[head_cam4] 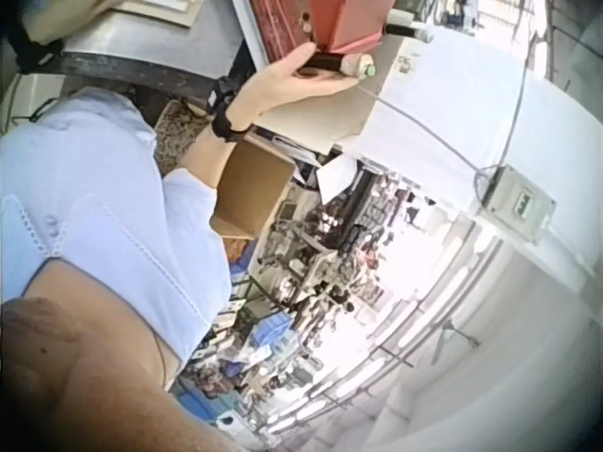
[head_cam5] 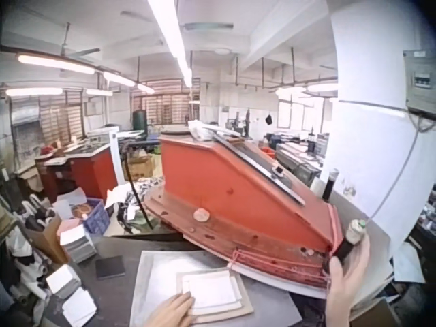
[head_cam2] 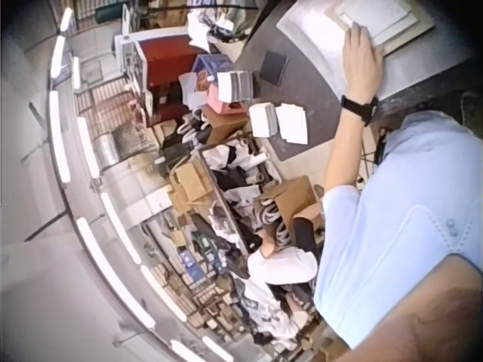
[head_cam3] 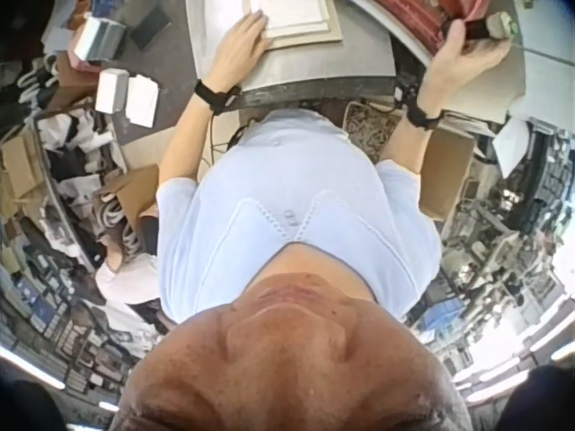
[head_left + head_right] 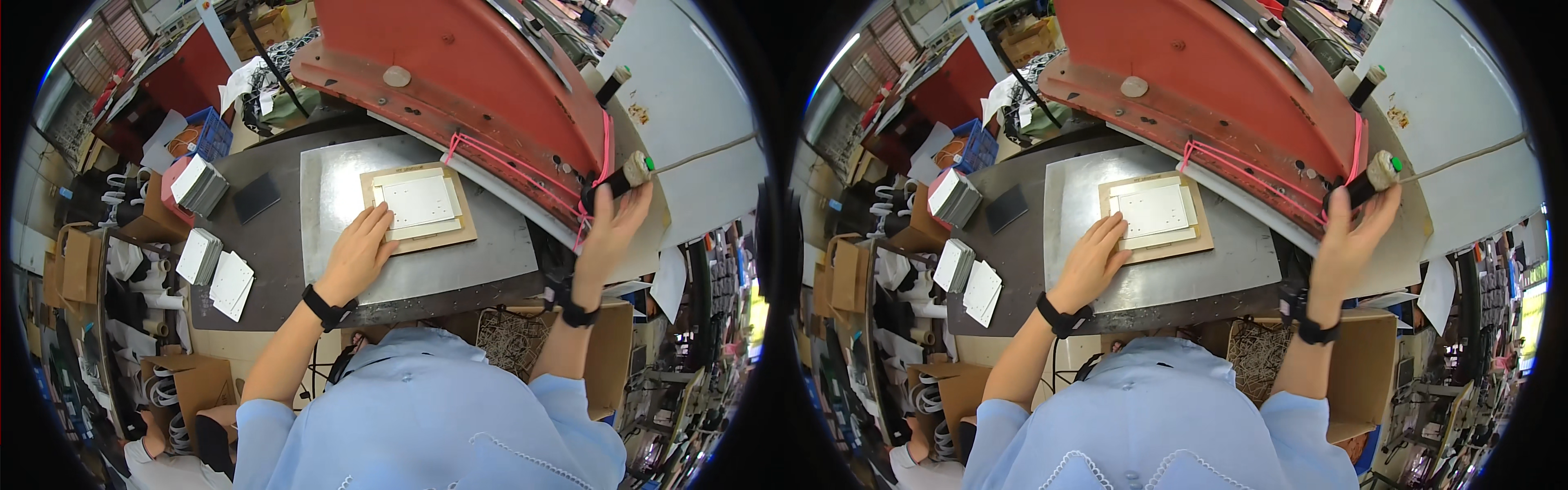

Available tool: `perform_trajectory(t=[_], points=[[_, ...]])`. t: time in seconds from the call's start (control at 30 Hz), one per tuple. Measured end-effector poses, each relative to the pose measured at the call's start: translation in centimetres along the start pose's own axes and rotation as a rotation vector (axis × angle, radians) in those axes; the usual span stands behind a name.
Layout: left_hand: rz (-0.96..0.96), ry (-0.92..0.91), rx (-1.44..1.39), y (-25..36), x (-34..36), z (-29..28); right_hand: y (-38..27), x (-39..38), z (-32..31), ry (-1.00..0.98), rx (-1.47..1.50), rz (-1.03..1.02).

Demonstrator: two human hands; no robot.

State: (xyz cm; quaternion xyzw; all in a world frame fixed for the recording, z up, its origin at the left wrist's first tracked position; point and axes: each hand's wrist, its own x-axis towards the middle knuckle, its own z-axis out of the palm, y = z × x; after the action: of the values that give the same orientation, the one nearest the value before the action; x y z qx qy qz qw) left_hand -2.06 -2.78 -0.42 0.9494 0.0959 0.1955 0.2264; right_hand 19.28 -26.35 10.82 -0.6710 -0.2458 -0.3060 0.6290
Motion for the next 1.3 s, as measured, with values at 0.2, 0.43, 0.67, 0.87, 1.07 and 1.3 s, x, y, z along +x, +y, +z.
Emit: perform_trajectory(t=[0.2, 0.43, 0.67, 0.87, 1.07, 1.3], points=[[0.004, -0.032, 0.059, 0.4, 0.0, -0.2, 2.5, -8.1, 4.9, -0.711, -0.226, -0.074], [-0.02, -0.035, 0.055, 0.5, -0.2, -0.3, 6.8, -11.7, 9.6, -0.672, -0.215, -0.085], [-0.15, 0.258, -0.21, 0.9, 0.1, -1.9, 1.5, -9.2, 8.9, -0.863, 0.338, 0.656], [-0.424, -0.144, -0.849, 1.7, 0.7, -5.4, -2.3, -9.3, 6.5, -0.952, 0.283, 0.586], [-0.538, -0.038, -1.046, 4.5, -2.1, -5.1, -1.9, -12.3, 5.2, -0.872, 0.207, -0.039], [-0.624, -0.215, -1.484, 3.7, -5.9, -6.2, -2.7, -13.3, 3.7, -1.122, 0.361, 0.217]])
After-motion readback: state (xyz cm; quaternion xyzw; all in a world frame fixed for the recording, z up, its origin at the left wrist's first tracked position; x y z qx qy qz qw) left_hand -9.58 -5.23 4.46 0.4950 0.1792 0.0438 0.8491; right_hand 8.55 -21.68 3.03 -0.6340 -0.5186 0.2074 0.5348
